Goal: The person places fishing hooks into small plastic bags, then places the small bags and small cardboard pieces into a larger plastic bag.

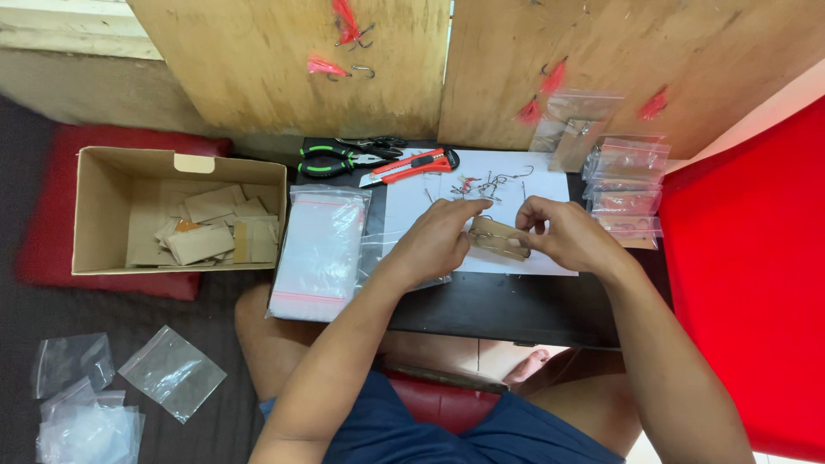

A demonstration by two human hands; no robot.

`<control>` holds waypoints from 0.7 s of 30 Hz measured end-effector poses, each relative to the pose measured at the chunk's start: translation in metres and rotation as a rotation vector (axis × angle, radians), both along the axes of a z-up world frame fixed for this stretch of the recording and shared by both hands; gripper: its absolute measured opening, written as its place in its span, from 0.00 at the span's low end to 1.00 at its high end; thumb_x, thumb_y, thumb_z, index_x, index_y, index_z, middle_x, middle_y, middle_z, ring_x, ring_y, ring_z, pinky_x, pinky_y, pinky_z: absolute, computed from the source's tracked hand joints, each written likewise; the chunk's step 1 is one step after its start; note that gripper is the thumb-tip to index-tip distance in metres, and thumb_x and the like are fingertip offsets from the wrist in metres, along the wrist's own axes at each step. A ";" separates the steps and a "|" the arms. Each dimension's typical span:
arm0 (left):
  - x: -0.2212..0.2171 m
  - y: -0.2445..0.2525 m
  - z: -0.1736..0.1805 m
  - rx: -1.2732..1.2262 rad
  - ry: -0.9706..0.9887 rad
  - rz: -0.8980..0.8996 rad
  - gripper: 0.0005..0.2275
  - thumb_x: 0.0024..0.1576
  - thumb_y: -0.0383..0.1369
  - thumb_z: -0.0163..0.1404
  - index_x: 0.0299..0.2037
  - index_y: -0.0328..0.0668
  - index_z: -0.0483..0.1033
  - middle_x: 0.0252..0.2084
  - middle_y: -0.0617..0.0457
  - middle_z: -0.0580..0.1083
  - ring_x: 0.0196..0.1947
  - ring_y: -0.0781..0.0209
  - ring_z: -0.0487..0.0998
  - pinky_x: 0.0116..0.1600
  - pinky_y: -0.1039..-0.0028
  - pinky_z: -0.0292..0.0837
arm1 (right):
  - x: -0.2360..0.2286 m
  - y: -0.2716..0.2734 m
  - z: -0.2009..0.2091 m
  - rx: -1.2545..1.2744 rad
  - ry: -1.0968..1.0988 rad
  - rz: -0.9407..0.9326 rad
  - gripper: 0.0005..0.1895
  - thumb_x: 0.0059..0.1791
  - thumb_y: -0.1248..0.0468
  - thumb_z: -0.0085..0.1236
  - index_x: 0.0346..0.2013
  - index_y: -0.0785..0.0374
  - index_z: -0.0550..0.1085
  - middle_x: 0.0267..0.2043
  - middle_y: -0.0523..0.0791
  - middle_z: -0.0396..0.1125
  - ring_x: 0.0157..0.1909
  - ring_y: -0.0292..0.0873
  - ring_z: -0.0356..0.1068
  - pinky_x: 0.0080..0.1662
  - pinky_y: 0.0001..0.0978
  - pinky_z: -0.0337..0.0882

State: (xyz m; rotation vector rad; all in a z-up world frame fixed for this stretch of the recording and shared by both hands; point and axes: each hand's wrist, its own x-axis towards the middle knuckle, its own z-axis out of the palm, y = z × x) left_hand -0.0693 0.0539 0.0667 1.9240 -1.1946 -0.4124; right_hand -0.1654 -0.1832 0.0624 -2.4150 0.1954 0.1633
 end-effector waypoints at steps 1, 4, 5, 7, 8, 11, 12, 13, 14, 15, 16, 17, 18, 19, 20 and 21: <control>-0.001 0.000 0.005 0.002 -0.001 -0.003 0.27 0.52 0.16 0.44 0.65 0.32 0.66 0.57 0.34 0.73 0.59 0.34 0.71 0.63 0.53 0.70 | -0.005 0.002 0.009 0.002 -0.001 -0.003 0.10 0.44 0.68 0.67 0.38 0.65 0.77 0.34 0.53 0.74 0.38 0.53 0.72 0.40 0.46 0.71; 0.000 -0.002 0.012 -0.122 0.276 -0.039 0.30 0.49 0.16 0.42 0.66 0.33 0.65 0.65 0.31 0.67 0.63 0.30 0.70 0.66 0.53 0.70 | -0.017 0.002 0.028 0.033 -0.058 -0.029 0.10 0.43 0.69 0.68 0.38 0.64 0.78 0.33 0.51 0.74 0.38 0.48 0.71 0.41 0.39 0.72; 0.002 -0.005 0.008 -0.200 0.457 -0.125 0.30 0.49 0.17 0.42 0.68 0.32 0.63 0.66 0.28 0.65 0.64 0.29 0.69 0.67 0.52 0.68 | -0.020 0.000 0.028 0.083 -0.091 -0.010 0.11 0.42 0.69 0.69 0.38 0.63 0.78 0.31 0.50 0.74 0.37 0.46 0.71 0.42 0.37 0.72; 0.002 -0.009 -0.003 -0.278 0.643 -0.211 0.31 0.49 0.17 0.42 0.69 0.30 0.61 0.67 0.26 0.63 0.65 0.28 0.67 0.68 0.51 0.65 | -0.025 -0.004 0.025 0.135 -0.120 0.009 0.12 0.42 0.68 0.70 0.38 0.63 0.78 0.28 0.49 0.73 0.36 0.45 0.70 0.43 0.36 0.71; 0.002 -0.012 -0.010 -0.350 0.695 -0.224 0.28 0.52 0.19 0.45 0.67 0.32 0.65 0.63 0.31 0.68 0.62 0.38 0.70 0.66 0.56 0.68 | -0.026 -0.006 0.023 0.184 -0.143 0.014 0.11 0.43 0.69 0.69 0.37 0.64 0.77 0.28 0.50 0.74 0.35 0.45 0.71 0.43 0.36 0.72; 0.000 -0.016 -0.021 -0.454 0.785 -0.218 0.24 0.55 0.21 0.50 0.65 0.34 0.69 0.57 0.39 0.74 0.57 0.55 0.74 0.62 0.66 0.72 | -0.029 -0.014 0.009 0.301 -0.171 0.007 0.10 0.44 0.71 0.68 0.38 0.65 0.77 0.27 0.50 0.76 0.34 0.45 0.74 0.43 0.37 0.72; 0.000 -0.016 -0.023 -0.489 0.821 -0.195 0.23 0.57 0.23 0.52 0.65 0.35 0.70 0.54 0.43 0.77 0.53 0.63 0.76 0.60 0.71 0.73 | -0.029 -0.017 0.003 0.368 -0.177 0.002 0.10 0.44 0.71 0.68 0.38 0.66 0.76 0.27 0.50 0.77 0.33 0.44 0.75 0.42 0.37 0.73; -0.001 -0.015 -0.026 -0.489 0.820 -0.194 0.23 0.57 0.23 0.52 0.65 0.35 0.70 0.54 0.43 0.77 0.53 0.63 0.76 0.60 0.71 0.73 | -0.030 -0.018 -0.004 0.368 -0.177 0.002 0.10 0.44 0.71 0.68 0.38 0.66 0.76 0.27 0.50 0.77 0.33 0.44 0.75 0.42 0.37 0.73; -0.002 -0.015 -0.028 -0.506 0.825 -0.182 0.23 0.57 0.23 0.53 0.65 0.35 0.70 0.53 0.42 0.77 0.52 0.63 0.76 0.60 0.71 0.74 | -0.029 -0.019 -0.009 0.409 -0.179 -0.010 0.11 0.44 0.71 0.68 0.39 0.66 0.76 0.28 0.50 0.76 0.34 0.43 0.75 0.42 0.37 0.74; -0.003 -0.015 -0.030 -0.524 0.830 -0.170 0.23 0.57 0.22 0.54 0.65 0.35 0.70 0.53 0.42 0.77 0.51 0.63 0.77 0.59 0.72 0.74 | -0.029 -0.021 -0.015 0.451 -0.180 -0.022 0.12 0.44 0.71 0.69 0.40 0.67 0.76 0.29 0.49 0.75 0.34 0.43 0.74 0.42 0.37 0.74; -0.004 -0.014 -0.028 -0.525 0.826 -0.170 0.23 0.57 0.22 0.54 0.65 0.35 0.70 0.53 0.42 0.77 0.51 0.63 0.77 0.59 0.72 0.74 | -0.028 -0.021 -0.017 0.450 -0.184 -0.020 0.12 0.44 0.71 0.69 0.40 0.67 0.76 0.29 0.49 0.75 0.34 0.43 0.74 0.42 0.37 0.74; -0.004 -0.013 -0.027 -0.528 0.858 -0.153 0.24 0.57 0.22 0.55 0.65 0.36 0.70 0.51 0.42 0.78 0.50 0.63 0.78 0.56 0.73 0.76 | -0.027 -0.022 -0.020 0.455 -0.167 -0.037 0.12 0.44 0.71 0.69 0.40 0.67 0.76 0.29 0.49 0.74 0.34 0.42 0.74 0.40 0.35 0.74; -0.006 -0.011 -0.027 -0.530 0.893 -0.133 0.24 0.56 0.22 0.56 0.66 0.36 0.70 0.50 0.42 0.78 0.49 0.63 0.79 0.54 0.74 0.78 | -0.028 -0.022 -0.023 0.463 -0.146 -0.055 0.13 0.44 0.71 0.70 0.40 0.66 0.76 0.29 0.48 0.73 0.33 0.42 0.74 0.39 0.33 0.75; -0.007 -0.012 -0.029 -0.529 0.894 -0.133 0.24 0.56 0.22 0.56 0.66 0.36 0.70 0.50 0.42 0.78 0.49 0.63 0.79 0.54 0.74 0.78 | -0.028 -0.021 -0.024 0.464 -0.146 -0.055 0.13 0.44 0.71 0.70 0.40 0.66 0.76 0.29 0.48 0.73 0.33 0.42 0.74 0.39 0.33 0.75; -0.007 -0.013 -0.032 -0.528 0.904 -0.096 0.24 0.56 0.22 0.57 0.64 0.36 0.71 0.48 0.44 0.79 0.47 0.65 0.80 0.51 0.75 0.79 | -0.027 -0.020 -0.025 0.457 -0.143 -0.052 0.13 0.44 0.71 0.70 0.40 0.67 0.76 0.29 0.48 0.73 0.33 0.42 0.74 0.37 0.33 0.75; -0.007 -0.014 -0.035 -0.527 0.914 -0.059 0.23 0.56 0.22 0.58 0.63 0.35 0.72 0.46 0.45 0.79 0.45 0.67 0.80 0.49 0.77 0.80 | -0.026 -0.019 -0.026 0.450 -0.140 -0.049 0.13 0.44 0.71 0.70 0.40 0.67 0.76 0.29 0.49 0.72 0.32 0.43 0.74 0.36 0.32 0.75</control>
